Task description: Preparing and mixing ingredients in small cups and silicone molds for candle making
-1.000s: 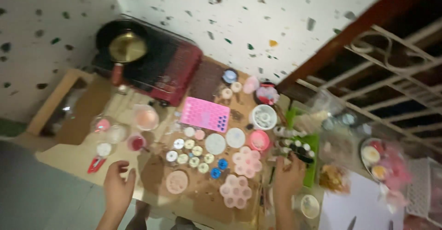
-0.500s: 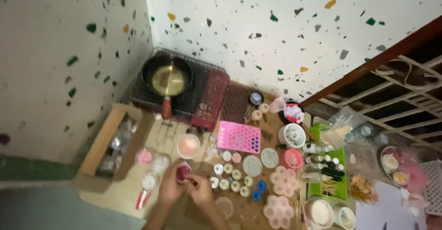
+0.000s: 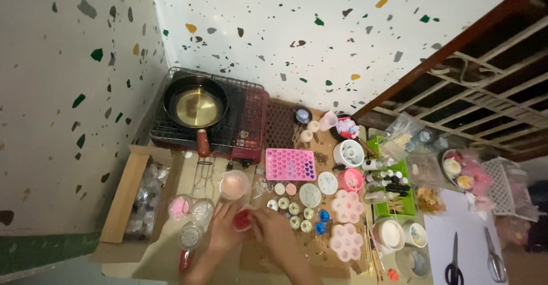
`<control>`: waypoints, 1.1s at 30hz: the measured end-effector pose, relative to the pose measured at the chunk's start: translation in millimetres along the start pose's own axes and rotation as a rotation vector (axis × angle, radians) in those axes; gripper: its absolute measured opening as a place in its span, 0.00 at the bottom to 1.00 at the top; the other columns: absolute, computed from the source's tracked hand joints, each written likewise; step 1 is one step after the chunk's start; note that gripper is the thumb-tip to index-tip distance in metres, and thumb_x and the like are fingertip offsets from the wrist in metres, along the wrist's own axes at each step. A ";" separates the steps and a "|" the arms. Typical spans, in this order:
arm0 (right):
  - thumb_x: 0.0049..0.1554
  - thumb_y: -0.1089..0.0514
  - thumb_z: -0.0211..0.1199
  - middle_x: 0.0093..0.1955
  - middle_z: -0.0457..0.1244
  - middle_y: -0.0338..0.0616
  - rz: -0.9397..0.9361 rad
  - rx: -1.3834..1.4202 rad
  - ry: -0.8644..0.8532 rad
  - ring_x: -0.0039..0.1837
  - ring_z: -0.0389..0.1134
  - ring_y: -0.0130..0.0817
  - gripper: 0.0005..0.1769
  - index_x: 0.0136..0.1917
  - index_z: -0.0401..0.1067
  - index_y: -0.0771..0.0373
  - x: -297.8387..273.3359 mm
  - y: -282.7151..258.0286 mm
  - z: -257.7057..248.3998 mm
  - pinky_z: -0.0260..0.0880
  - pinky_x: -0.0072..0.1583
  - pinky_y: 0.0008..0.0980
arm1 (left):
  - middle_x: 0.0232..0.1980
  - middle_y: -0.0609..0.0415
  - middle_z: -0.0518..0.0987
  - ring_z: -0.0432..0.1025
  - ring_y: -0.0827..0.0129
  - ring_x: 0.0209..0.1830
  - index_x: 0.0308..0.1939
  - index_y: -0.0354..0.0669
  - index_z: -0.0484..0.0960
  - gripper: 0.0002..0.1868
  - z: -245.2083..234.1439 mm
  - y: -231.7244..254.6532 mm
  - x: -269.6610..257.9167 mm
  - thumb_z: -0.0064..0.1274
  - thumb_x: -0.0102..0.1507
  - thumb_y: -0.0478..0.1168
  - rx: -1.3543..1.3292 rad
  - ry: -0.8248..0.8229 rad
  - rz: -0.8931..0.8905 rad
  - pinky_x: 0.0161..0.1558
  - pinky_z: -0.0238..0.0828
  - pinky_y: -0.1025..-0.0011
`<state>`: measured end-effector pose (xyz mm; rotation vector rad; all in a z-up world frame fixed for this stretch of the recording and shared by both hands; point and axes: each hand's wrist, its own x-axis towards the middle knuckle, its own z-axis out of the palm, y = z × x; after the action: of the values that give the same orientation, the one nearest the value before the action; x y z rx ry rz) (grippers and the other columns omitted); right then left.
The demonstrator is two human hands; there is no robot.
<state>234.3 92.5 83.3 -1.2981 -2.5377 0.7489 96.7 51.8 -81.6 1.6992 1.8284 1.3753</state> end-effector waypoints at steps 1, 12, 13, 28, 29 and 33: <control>0.59 0.56 0.60 0.39 0.70 0.45 -0.044 -0.080 0.042 0.36 0.68 0.38 0.14 0.57 0.79 0.57 -4.0 -1.5 -10.3 0.71 0.41 0.34 | 0.55 0.66 0.80 0.71 0.70 0.62 0.55 0.53 0.77 0.44 7.1 -4.4 5.4 0.80 0.36 0.49 0.046 -0.119 -0.067 0.77 0.55 0.55; 0.57 0.60 0.61 0.39 0.73 0.40 -0.100 0.081 0.157 0.35 0.70 0.29 0.08 0.47 0.80 0.60 5.5 -75.4 -167.3 0.72 0.39 0.24 | 0.48 0.59 0.84 0.78 0.70 0.46 0.50 0.48 0.83 0.31 -97.4 160.7 123.8 0.74 0.42 0.41 -0.333 -0.298 0.012 0.49 0.77 0.73; 0.58 0.63 0.63 0.38 0.74 0.40 -0.167 0.071 0.204 0.35 0.72 0.23 0.06 0.46 0.81 0.60 8.4 -70.6 -173.0 0.78 0.38 0.16 | 0.48 0.57 0.83 0.77 0.71 0.46 0.48 0.45 0.83 0.31 -90.8 162.9 128.4 0.75 0.42 0.39 -0.410 -0.260 0.127 0.51 0.79 0.75; 0.56 0.58 0.61 0.40 0.71 0.43 -0.112 -0.098 0.185 0.38 0.68 0.39 0.09 0.48 0.80 0.58 -19.7 -102.3 -221.3 0.67 0.41 0.35 | 0.45 0.54 0.84 0.82 0.63 0.40 0.47 0.45 0.82 0.34 -99.7 212.2 136.0 0.74 0.37 0.40 -0.354 -0.350 -0.083 0.43 0.79 0.69; 0.56 0.58 0.61 0.40 0.71 0.43 -0.110 -0.096 0.187 0.38 0.68 0.39 0.09 0.48 0.80 0.58 -20.0 -101.1 -220.3 0.67 0.41 0.35 | 0.45 0.54 0.84 0.82 0.63 0.40 0.47 0.45 0.82 0.34 -97.0 209.7 134.8 0.74 0.37 0.40 -0.353 -0.354 -0.081 0.43 0.79 0.69; 0.54 0.60 0.60 0.42 0.72 0.41 -0.193 -0.050 0.161 0.37 0.69 0.39 0.08 0.46 0.78 0.60 -21.9 -93.3 -207.0 0.68 0.40 0.35 | 0.50 0.50 0.84 0.81 0.63 0.45 0.48 0.41 0.83 0.34 -94.7 209.6 126.2 0.77 0.39 0.42 -0.350 -0.276 0.043 0.46 0.80 0.69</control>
<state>262.2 101.6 309.5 -1.0599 -2.5188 0.5235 120.7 90.8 176.8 1.6519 1.3232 1.3086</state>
